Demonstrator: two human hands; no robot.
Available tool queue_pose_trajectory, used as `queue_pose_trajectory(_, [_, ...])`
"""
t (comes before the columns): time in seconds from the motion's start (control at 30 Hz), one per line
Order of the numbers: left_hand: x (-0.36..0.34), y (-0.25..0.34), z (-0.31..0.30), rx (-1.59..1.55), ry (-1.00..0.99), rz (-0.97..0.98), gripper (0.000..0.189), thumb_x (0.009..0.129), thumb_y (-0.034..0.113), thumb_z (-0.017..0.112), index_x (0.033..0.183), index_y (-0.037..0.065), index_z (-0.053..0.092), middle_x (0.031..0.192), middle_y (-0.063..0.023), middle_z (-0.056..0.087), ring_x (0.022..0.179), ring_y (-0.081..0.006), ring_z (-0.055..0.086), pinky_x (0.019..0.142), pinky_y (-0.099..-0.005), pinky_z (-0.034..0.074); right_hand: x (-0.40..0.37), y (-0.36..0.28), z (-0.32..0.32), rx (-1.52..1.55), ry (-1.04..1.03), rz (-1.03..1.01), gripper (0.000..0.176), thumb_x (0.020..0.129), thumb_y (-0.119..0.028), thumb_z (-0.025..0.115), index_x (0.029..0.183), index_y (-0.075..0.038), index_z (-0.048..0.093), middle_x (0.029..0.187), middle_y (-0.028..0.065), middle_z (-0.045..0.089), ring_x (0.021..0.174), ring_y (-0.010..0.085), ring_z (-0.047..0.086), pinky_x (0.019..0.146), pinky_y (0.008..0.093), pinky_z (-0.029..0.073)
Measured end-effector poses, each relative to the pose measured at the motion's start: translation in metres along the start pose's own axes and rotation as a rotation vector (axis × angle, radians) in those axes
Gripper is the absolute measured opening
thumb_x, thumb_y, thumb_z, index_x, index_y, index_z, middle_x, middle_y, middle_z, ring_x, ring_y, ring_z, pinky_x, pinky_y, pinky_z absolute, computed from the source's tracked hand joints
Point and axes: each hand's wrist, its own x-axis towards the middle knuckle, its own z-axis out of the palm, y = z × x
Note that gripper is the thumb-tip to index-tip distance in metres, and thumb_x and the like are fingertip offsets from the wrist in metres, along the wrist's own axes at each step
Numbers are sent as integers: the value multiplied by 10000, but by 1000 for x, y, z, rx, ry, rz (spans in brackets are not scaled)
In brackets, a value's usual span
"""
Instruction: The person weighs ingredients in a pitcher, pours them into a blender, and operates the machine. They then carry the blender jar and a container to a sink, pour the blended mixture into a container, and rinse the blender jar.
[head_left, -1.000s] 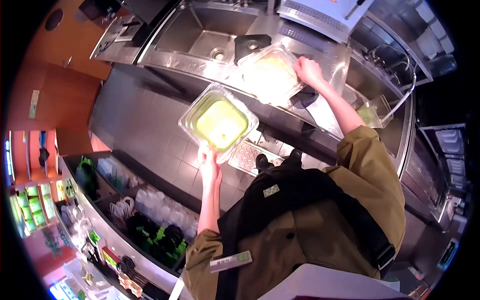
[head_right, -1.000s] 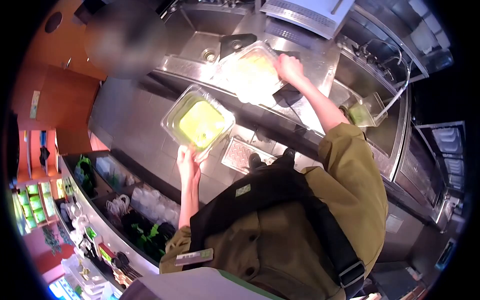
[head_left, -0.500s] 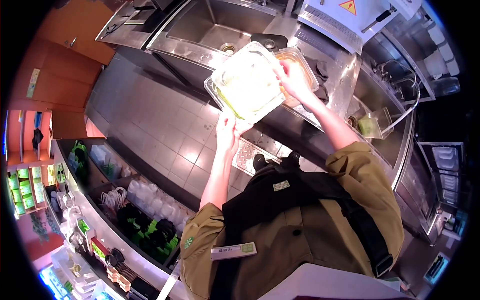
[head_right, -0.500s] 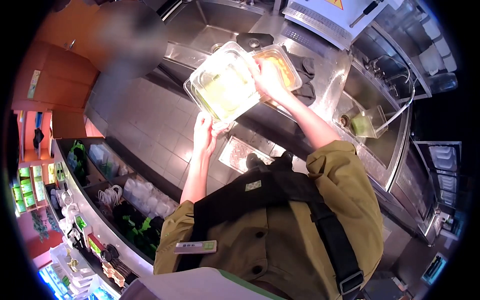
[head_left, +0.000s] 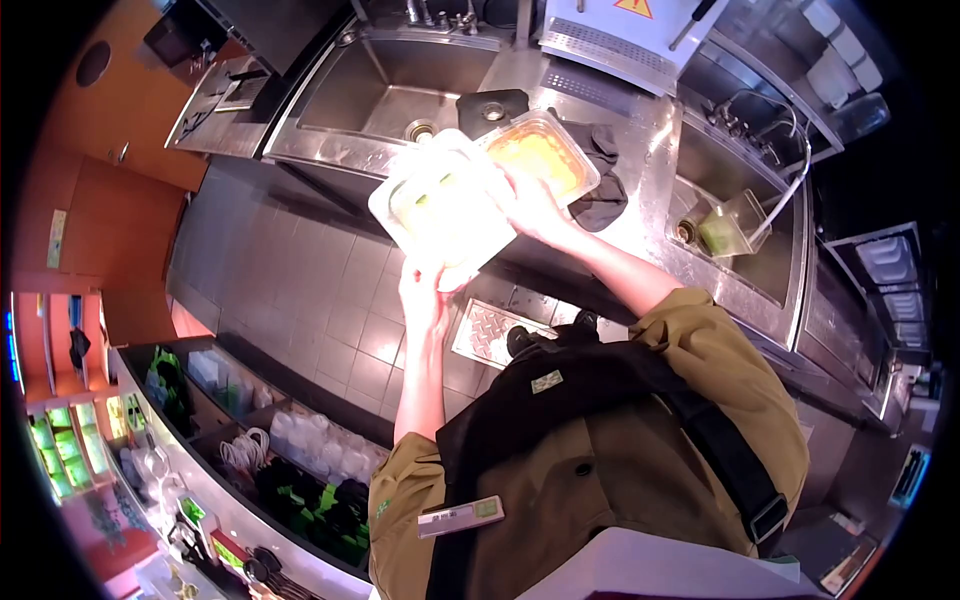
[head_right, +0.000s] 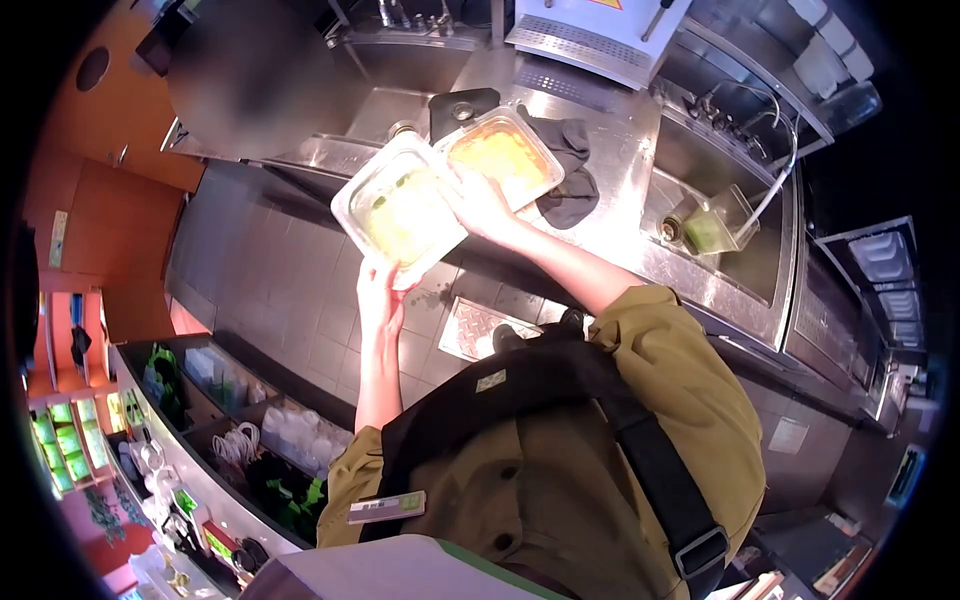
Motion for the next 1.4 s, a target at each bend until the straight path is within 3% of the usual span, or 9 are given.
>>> queue_pose_trajectory(0.1, [0, 9, -15, 21, 20, -13, 279, 772, 74, 558, 1016, 5, 443, 916, -124, 553, 720, -244, 599, 540, -328, 526, 23, 56, -23, -36, 82, 78, 455, 768, -331, 529, 1060, 17, 504, 977, 184, 566, 921, 281, 547, 784, 348, 426])
queue_pose_trajectory(0.17, [-3, 16, -26, 32, 62, 3, 290, 759, 61, 558, 1018, 9, 440, 918, -128, 543, 694, -248, 595, 520, -312, 514, 35, 82, -62, -595, 275, 51, 463, 773, -343, 525, 1059, 20, 499, 990, 172, 567, 921, 264, 550, 781, 339, 428])
queue_pose_trajectory(0.23, [-11, 27, -34, 33, 82, 10, 286, 758, 56, 551, 1018, 15, 439, 919, -130, 536, 683, -247, 592, 512, -307, 506, 49, 130, -87, -373, -230, 383, 420, 770, -295, 553, 1025, 34, 498, 945, 142, 575, 850, 213, 561, 738, 308, 442])
queue_pose_trajectory(0.33, [-25, 41, -47, 12, 98, -3, 310, 752, 31, 537, 1036, 8, 415, 930, -134, 518, 680, -261, 587, 499, -300, 492, 38, 148, -90, 176, -340, 431, 371, 754, -234, 586, 980, 46, 496, 862, 104, 567, 767, 158, 547, 672, 281, 450])
queue_pose_trajectory(0.7, [-69, 63, -34, 179, 141, 16, 288, 760, 5, 514, 1039, 23, 445, 933, -118, 538, 673, -225, 593, 489, -311, 528, -67, 113, -122, 383, -78, 416, 266, 756, -175, 577, 888, 37, 489, 703, 79, 547, 553, 129, 531, 504, 257, 446])
queue_pose_trajectory(0.9, [-109, 17, 41, 315, -14, -20, 297, 756, 12, 522, 1040, 13, 436, 967, -134, 517, 599, -214, 553, 494, -289, 506, -240, 84, -199, 469, 255, 472, 225, 759, -208, 604, 822, -18, 503, 660, 44, 542, 531, 76, 479, 468, 222, 397])
queue_pose_trajectory(1.0, [-137, -26, 94, 399, -159, -116, 326, 757, 40, 516, 1065, 12, 410, 1016, -146, 487, 640, -217, 551, 469, -268, 484, -355, 84, -242, 239, 481, 472, 255, 742, -228, 619, 783, -15, 487, 623, 26, 516, 555, 85, 499, 477, 246, 419])
queue_pose_trajectory(1.2, [-233, -163, 208, 388, -608, -311, 399, 725, 70, 486, 1109, 26, 387, 1000, -118, 484, 672, -200, 530, 460, -241, 462, -622, 85, -313, 127, 874, 807, 327, 700, -244, 616, 856, 28, 524, 712, 115, 569, 650, 171, 553, 571, 311, 448])
queue_pose_trajectory(1.4, [-384, -305, 349, 435, -789, -565, 202, 718, 50, 492, 909, 43, 430, 846, -90, 511, 595, -186, 519, 439, -238, 457, -858, 80, -367, 44, 1333, 1023, 304, 685, -219, 605, 798, 55, 539, 743, 160, 580, 707, 233, 568, 636, 327, 443])
